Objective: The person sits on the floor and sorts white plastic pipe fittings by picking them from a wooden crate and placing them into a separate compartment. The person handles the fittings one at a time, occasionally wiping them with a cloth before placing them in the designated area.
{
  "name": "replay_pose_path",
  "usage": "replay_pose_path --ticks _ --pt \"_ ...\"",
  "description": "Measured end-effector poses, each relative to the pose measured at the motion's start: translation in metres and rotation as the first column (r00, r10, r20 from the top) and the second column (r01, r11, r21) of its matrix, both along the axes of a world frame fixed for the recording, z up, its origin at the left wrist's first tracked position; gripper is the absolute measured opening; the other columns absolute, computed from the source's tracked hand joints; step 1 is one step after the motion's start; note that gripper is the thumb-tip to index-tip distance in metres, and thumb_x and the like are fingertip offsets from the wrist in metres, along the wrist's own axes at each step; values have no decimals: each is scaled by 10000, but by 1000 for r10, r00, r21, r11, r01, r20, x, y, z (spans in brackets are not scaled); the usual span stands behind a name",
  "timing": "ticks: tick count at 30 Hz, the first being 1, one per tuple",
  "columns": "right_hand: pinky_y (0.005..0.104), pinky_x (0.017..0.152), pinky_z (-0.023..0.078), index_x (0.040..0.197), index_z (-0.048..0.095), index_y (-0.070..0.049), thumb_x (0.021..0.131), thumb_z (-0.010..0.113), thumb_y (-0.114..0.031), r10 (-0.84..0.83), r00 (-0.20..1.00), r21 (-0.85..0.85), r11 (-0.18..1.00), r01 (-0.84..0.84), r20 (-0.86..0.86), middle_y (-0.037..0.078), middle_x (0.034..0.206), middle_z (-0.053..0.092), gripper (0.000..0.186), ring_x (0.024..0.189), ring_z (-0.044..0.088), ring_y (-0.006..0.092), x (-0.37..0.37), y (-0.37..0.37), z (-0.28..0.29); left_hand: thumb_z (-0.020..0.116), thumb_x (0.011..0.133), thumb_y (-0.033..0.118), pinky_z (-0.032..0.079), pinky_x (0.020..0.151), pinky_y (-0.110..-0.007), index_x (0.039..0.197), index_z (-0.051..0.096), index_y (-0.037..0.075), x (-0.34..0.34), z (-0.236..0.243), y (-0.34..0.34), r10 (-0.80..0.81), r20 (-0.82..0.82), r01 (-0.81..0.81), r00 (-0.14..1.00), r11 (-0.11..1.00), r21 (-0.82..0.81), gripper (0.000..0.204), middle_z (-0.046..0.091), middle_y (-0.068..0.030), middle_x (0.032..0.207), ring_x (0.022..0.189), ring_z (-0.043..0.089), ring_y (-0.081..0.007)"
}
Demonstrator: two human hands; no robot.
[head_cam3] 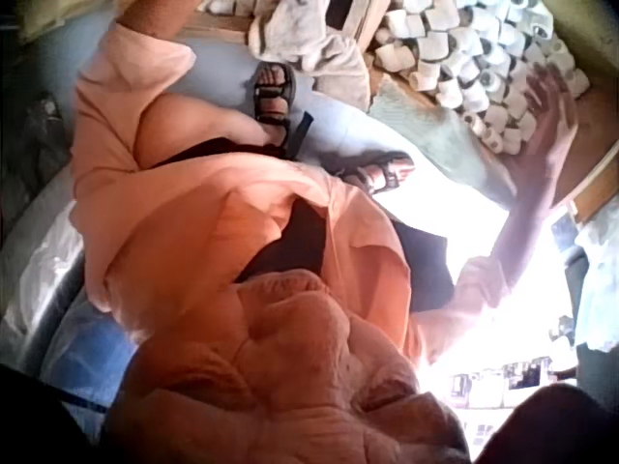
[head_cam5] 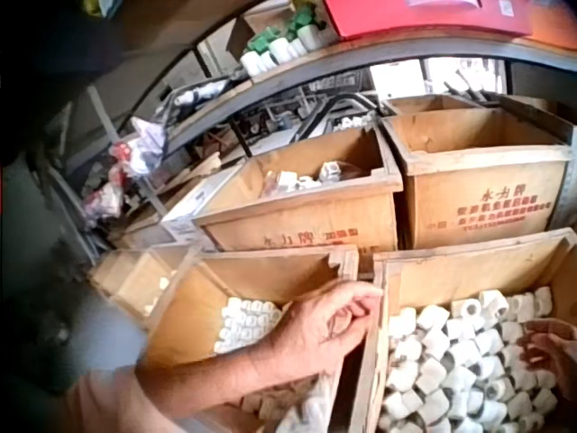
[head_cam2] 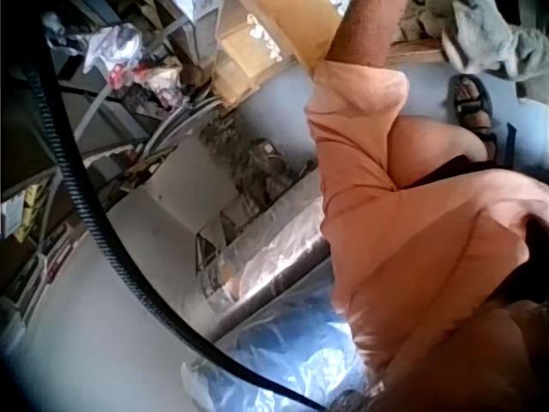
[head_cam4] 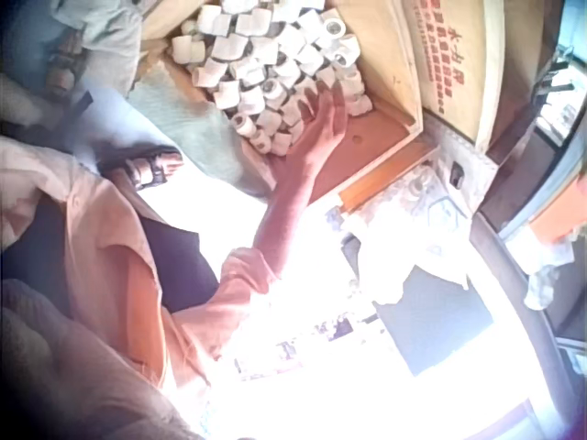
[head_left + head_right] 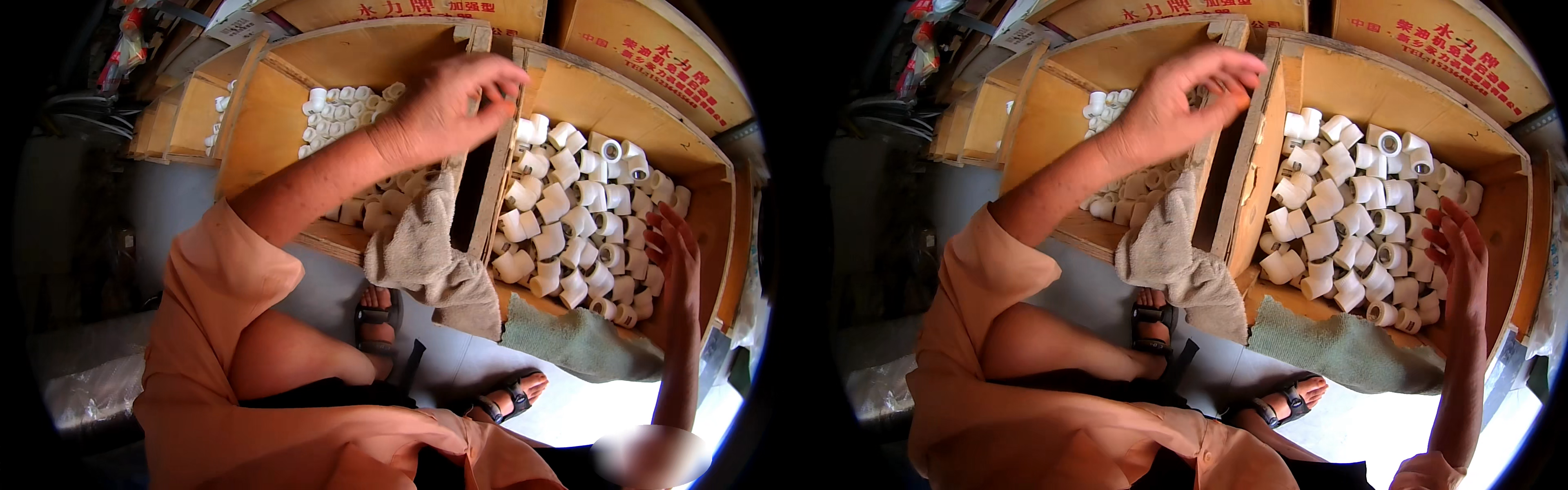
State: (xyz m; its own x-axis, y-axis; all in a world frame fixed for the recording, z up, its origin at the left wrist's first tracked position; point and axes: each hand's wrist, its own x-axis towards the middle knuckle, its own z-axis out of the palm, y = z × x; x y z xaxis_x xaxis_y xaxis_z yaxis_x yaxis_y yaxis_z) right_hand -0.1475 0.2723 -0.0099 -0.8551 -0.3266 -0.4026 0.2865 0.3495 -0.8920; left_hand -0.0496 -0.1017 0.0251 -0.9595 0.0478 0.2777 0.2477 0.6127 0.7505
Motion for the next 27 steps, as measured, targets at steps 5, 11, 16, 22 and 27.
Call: replay_pose_path --ticks 5,11,16,22,27 --pt "288 791 498 1202 593 -40 951 560 -218 382 924 -26 924 -382 -7 83 1003 663 310 909 619 145 65 -36 32 606 863 50 504 827 -258 1097 641 57 1 -45 -175 427 -15 -427 904 904 7 237 675 -54 986 901 626 -129" --pt "292 761 522 1113 608 16 879 596 -23 596 796 188 798 -572 -105 113 907 657 238 846 655 169 101 -46 39 636 811 126 489 883 -317 1189 595 11 80 -127 -300 791 297 -736 536 609 -295 397 660 -138 1090 1017 630 -223" --pt "279 729 525 1078 623 26 876 599 -9 529 849 168 837 -521 -2 111 901 653 206 835 653 154 100 -48 31 618 785 105 447 961 -357 1270 530 12 102 -163 -301 806 324 -647 495 591 -482 502 609 -200 1196 1136 576 -308" --pt "267 709 525 1063 626 42 895 568 -2 413 907 119 899 -421 89 102 903 657 183 799 644 144 97 -47 29 576 752 51 403 1018 -382 1312 483 22 90 -163 -310 678 364 -461 638 716 -525 569 552 -235 1264 1194 520 -345" --pt "265 711 528 1055 620 49 897 559 -6 391 914 142 904 -403 105 109 874 664 178 771 642 144 97 -53 33 611 740 86 394 1026 -419 1326 472 51 81 -176 -319 713 268 -375 648 605 -703 603 552 -223 1260 1186 503 -367"
